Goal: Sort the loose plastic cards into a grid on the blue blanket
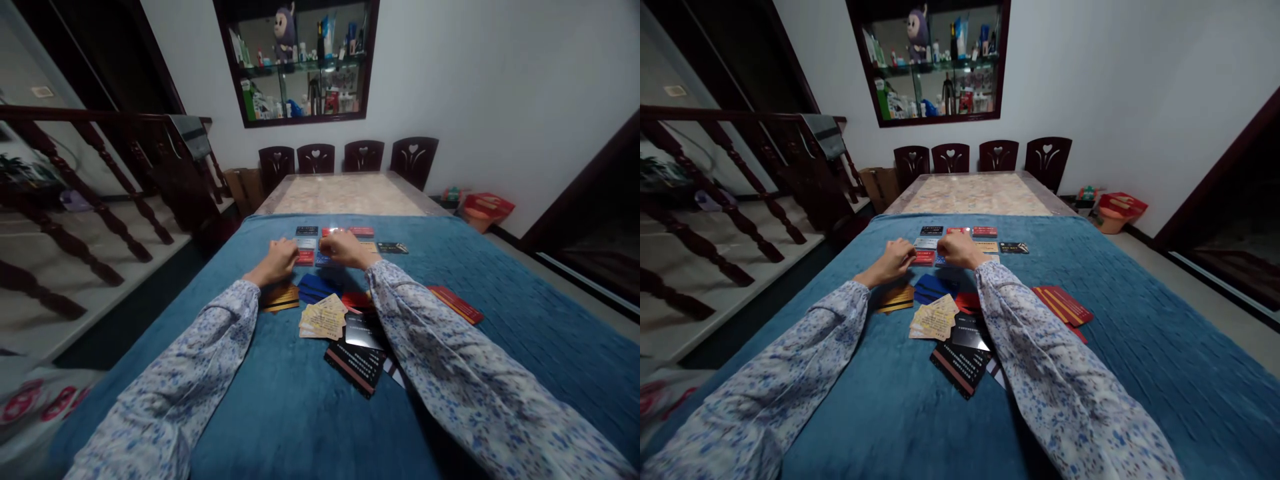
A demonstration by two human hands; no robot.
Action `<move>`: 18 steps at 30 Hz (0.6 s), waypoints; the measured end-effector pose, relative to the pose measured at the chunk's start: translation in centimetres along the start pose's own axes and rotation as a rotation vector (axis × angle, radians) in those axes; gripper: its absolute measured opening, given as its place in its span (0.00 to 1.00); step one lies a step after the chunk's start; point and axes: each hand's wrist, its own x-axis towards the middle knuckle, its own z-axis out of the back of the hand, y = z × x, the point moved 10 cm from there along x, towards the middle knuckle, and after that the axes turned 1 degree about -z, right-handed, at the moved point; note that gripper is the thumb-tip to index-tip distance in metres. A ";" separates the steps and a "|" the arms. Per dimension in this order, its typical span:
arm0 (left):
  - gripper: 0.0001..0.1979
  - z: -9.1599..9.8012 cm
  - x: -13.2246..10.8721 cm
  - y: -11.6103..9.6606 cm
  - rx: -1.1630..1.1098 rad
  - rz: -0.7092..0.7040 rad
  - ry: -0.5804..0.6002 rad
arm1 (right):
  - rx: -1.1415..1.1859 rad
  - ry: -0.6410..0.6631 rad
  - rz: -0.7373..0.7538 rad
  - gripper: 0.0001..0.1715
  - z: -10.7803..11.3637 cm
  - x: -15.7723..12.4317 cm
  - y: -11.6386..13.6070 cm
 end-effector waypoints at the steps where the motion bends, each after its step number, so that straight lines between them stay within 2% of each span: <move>1: 0.08 0.2 -0.7 0.0 0.002 0.007 -0.005 | 0.007 -0.002 0.009 0.15 0.0 -0.1 0.5; 9: 0.06 0.7 -5.6 1.2 -0.016 0.075 -0.003 | 0.056 -0.024 0.058 0.14 -0.6 -0.8 4.0; 18: 0.07 0.5 -10.5 2.3 -0.059 0.140 -0.006 | 0.119 0.011 0.101 0.14 -2.7 -2.1 6.8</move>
